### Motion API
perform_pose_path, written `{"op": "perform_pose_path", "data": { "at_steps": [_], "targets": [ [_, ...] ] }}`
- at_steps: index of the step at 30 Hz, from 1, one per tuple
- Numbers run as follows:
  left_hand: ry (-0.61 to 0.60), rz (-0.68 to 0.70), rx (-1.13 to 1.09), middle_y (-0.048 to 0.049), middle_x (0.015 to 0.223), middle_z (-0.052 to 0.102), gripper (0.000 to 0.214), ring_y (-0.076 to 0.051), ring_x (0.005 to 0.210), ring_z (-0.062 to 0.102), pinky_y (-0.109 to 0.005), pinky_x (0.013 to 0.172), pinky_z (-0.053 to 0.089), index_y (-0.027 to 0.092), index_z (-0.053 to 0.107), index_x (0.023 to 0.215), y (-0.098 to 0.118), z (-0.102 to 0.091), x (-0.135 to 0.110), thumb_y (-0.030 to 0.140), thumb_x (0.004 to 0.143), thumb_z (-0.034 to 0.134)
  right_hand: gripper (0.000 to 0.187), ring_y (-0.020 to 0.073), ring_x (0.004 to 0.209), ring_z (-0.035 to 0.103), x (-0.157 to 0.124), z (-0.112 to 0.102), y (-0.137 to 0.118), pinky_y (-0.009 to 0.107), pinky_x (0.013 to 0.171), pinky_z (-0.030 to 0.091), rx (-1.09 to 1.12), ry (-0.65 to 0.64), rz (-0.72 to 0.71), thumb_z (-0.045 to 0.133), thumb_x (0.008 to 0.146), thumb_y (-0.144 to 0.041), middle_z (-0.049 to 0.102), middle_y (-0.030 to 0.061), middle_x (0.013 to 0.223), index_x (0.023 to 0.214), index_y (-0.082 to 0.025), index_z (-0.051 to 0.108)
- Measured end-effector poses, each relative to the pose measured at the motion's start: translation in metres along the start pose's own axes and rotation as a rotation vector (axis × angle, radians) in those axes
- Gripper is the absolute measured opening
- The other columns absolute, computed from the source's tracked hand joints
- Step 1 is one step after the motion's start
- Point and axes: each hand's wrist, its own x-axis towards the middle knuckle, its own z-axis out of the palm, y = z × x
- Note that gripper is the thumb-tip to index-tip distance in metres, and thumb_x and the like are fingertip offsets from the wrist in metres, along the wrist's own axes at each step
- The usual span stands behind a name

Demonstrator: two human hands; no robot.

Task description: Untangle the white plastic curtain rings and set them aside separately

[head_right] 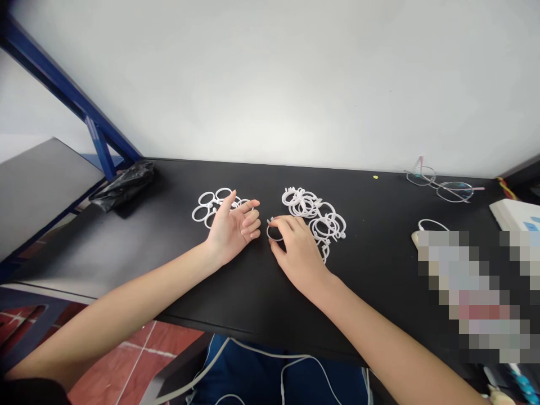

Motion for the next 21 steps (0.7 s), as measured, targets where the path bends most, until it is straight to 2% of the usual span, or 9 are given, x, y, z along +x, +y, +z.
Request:
{"op": "perform_pose_path", "data": {
  "at_steps": [6,11,15,21],
  "targets": [
    [-0.029,-0.002,0.034,0.0059,0.048,0.037,0.057,-0.007,0.04,0.032,-0.02,0.044,0.038,0.014,0.059,0.083,-0.001,-0.001,0.001,0.066,0.092,0.038,0.024,0.0292,0.107,0.058,0.001,-0.002,0.002,0.048,0.093,0.05,0.004,0.007,0.023,0.061,0.083,-0.011,0.067,0.0091,0.111,0.104,-0.021,0.058],
    [-0.034,-0.008,0.052,0.006,0.048,0.037,0.053,-0.007,0.039,0.033,-0.02,0.044,0.038,0.014,0.059,0.083,0.0,-0.001,0.001,0.063,0.093,0.041,0.022,0.0292,0.101,0.058,0.002,-0.002,0.001,0.049,0.088,0.05,0.006,0.017,0.034,0.068,0.079,-0.013,0.068,0.0063,0.098,0.095,-0.022,0.057],
    [-0.038,0.0,0.074,0.0062,0.049,0.037,0.045,-0.007,0.04,0.033,-0.02,0.044,0.038,0.014,0.058,0.083,-0.001,-0.001,0.001,0.055,0.094,0.044,0.022,0.0285,0.098,0.06,0.003,-0.003,-0.003,0.048,0.086,0.051,0.038,0.106,0.004,0.071,0.076,-0.016,0.068,0.0049,0.095,0.09,-0.024,0.056],
    [-0.02,0.075,0.215,0.008,0.053,0.04,0.026,-0.005,0.041,0.035,-0.019,0.046,0.04,0.017,0.056,0.088,-0.005,0.0,0.001,0.043,0.09,0.056,0.023,0.0256,0.099,0.066,0.004,-0.007,-0.008,0.044,0.085,0.054,0.185,0.256,0.034,0.07,0.08,-0.021,0.07,0.0063,0.104,0.097,-0.024,0.056]
  ]
}}
